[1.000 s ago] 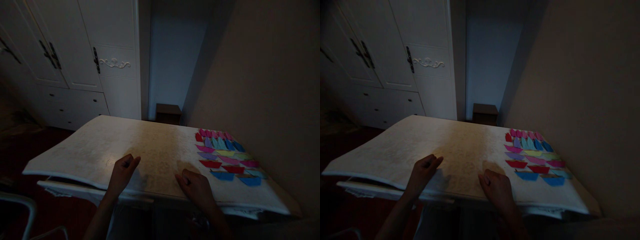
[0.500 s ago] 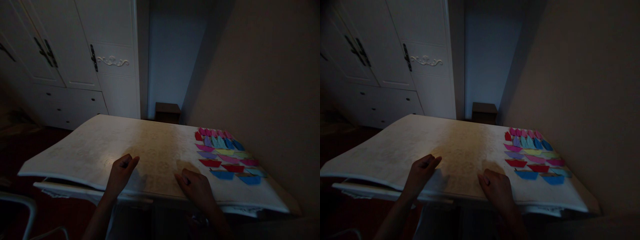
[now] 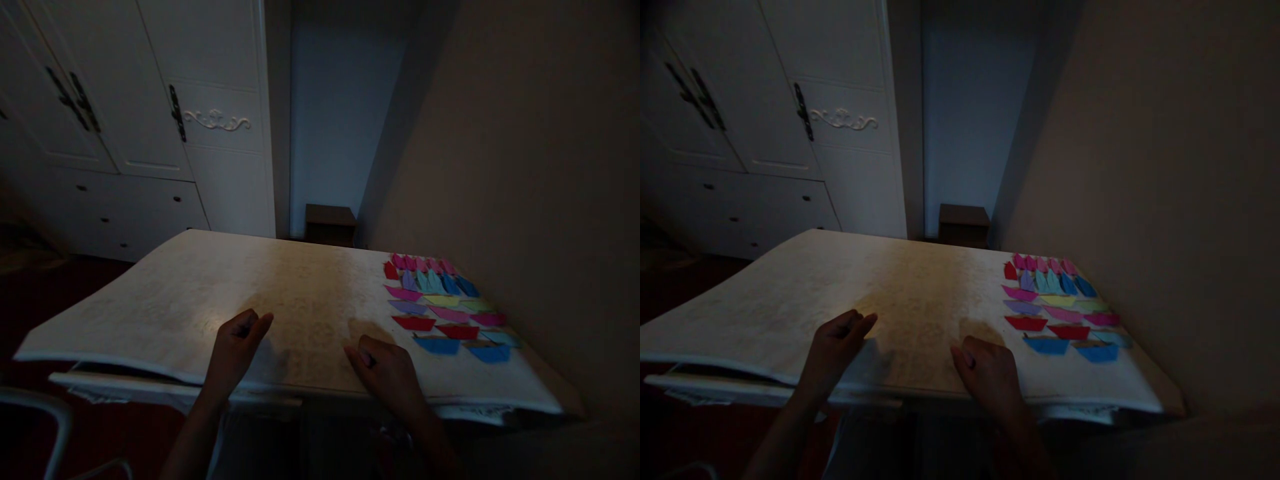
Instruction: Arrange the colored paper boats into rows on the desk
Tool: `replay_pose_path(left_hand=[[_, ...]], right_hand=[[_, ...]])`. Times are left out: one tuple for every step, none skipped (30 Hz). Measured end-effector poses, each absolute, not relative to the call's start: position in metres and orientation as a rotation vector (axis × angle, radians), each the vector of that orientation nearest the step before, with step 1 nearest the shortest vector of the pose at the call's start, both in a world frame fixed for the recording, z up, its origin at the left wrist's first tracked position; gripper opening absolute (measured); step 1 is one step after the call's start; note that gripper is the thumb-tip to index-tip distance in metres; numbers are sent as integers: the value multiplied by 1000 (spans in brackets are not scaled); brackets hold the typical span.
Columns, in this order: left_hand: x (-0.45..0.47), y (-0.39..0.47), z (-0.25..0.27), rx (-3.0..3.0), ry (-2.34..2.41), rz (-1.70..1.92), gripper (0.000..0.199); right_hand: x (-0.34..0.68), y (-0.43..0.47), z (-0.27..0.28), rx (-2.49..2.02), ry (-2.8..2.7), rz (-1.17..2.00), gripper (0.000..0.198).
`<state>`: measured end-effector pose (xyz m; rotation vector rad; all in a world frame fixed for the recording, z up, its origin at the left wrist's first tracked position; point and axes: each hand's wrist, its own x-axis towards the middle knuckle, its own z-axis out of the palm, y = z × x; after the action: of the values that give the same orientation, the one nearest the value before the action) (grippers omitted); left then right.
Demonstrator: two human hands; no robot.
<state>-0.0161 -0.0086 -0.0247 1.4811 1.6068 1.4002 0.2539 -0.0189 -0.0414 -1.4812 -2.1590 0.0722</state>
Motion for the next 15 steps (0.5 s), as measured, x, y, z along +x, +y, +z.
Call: replay_pose_path(left_hand=[[-16,-9,-24,1480,1606,1401,45],[-16,-9,-24,1481,1606,1403,45],[-15,-9,-24,1483,1603,1403,45],[-15,-9,-24,1485,1601,1406,45],[-15,-9,-24,1484,1601,1410,45],[-16,-9,-25,1483,1600,1412,45],[-16,-9,-25,1483,1601,1414,46],[-16,-9,-26,1483,1601,1416,46],[-16,-9,-26,1484,1599,1419,46],[-16,-9,-27,1486,1596,1422,46],[-16,-9,-27,1490,1591,1425,46],[-16,-8,-27,1493,1587,1428,46],[-16,-8,-26,1492,1582,1432,45],[-16,-8,-26,1490,1576,1434,45],[-16,-8,-26,1488,1570,1435,45]], right_hand=[[254,-19,-41,-1477,-2157,70,40],[254,-19,-42,-1472,-2155,68,40],[254,-18,-42,-1467,-2154,65,40],[254,-18,-43,-1464,-2154,60,40],[255,-18,-43,-1463,-2155,57,40],[255,-18,-44,-1462,-2155,53,40],[255,-18,-45,-1462,-2155,48,40],[256,-19,-45,-1460,-2155,42,40],[256,-19,-46,-1458,-2154,36,40],[256,-19,-46,-1458,-2152,29,40],[256,-19,-46,-1458,-2151,21,40],[256,-19,-46,-1457,-2150,13,40],[255,-19,-46,-1456,-2152,9,40],[255,-18,-45,-1456,-2152,8,41],[255,-18,-45,-1456,-2152,9,41]])
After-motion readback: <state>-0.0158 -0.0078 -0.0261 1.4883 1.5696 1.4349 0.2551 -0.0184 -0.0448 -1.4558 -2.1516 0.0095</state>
